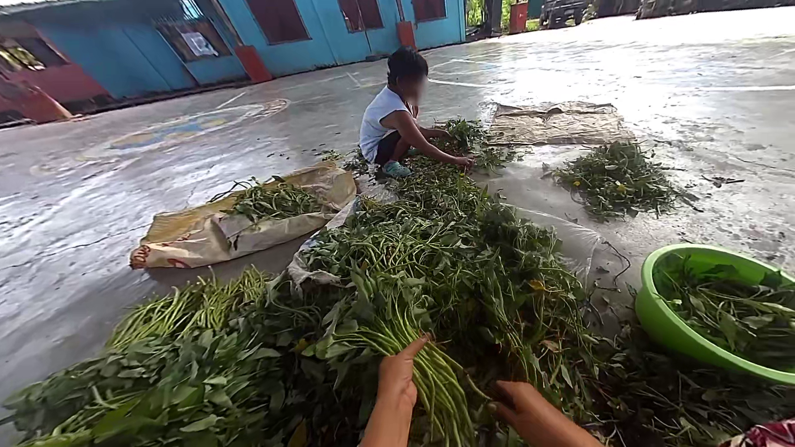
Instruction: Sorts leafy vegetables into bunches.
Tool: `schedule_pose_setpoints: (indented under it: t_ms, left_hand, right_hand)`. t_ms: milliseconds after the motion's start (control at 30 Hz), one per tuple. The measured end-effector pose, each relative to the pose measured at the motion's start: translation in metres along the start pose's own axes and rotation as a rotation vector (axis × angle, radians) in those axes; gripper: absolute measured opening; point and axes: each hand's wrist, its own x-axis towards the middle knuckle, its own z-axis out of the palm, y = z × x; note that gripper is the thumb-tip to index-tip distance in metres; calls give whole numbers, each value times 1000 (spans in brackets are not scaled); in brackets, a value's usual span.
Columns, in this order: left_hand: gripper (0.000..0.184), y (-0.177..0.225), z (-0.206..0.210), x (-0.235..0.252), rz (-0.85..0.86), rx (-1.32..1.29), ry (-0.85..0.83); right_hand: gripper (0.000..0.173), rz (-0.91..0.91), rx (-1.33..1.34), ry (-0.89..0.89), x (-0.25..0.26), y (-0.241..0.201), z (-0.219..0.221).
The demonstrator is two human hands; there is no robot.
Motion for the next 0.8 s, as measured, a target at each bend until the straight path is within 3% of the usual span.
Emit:
schedule_pose_setpoints:
  t_ms: [100,167,233,300,333,400,467,533,633,700,733,800]
  left_hand:
    - [38,8,-3,1,15,-77,61]
    - [36,9,-4,1,35,-125,113]
    - [36,12,-4,2,50,-155,140]
    - [36,15,-8,3,63,-147,129]
    - [36,17,-11,3,61,-115,90]
    - [37,16,-9,1,33,-7,-54]
    - [41,2,3,-10,10,130,-165]
    - [54,-14,14,-20,16,265,-193]
    - [54,-23,16,-18,47,255,-131]
    - [47,-17,10,-7,48,157,-64]
    - [44,-12,5,-3,46,110,-31]
    - [41,-2,-5,4,63,31,42]
  right_hand:
    - [39,24,-94,-39,2,6,3]
    - [36,21,114,230,6,14,8]
    - [32,60,601,670,14,20,10]
    - [31,202,890,873,19,22,-7]
    - [29,245,815,808,19,26,-15]
    - [29,240,518,432,23,20,-29]
    - [48,190,346,251,40,-3,-22]
    - [43,140,467,381,61,-34,-2]
    - [22,101,926,677,89,-61,26]
    - [18,36,1176,642,92,-64,35]
    - [19,10,1186,602,88,-59,38]
    - [19,55,898,548,74,-35,34]
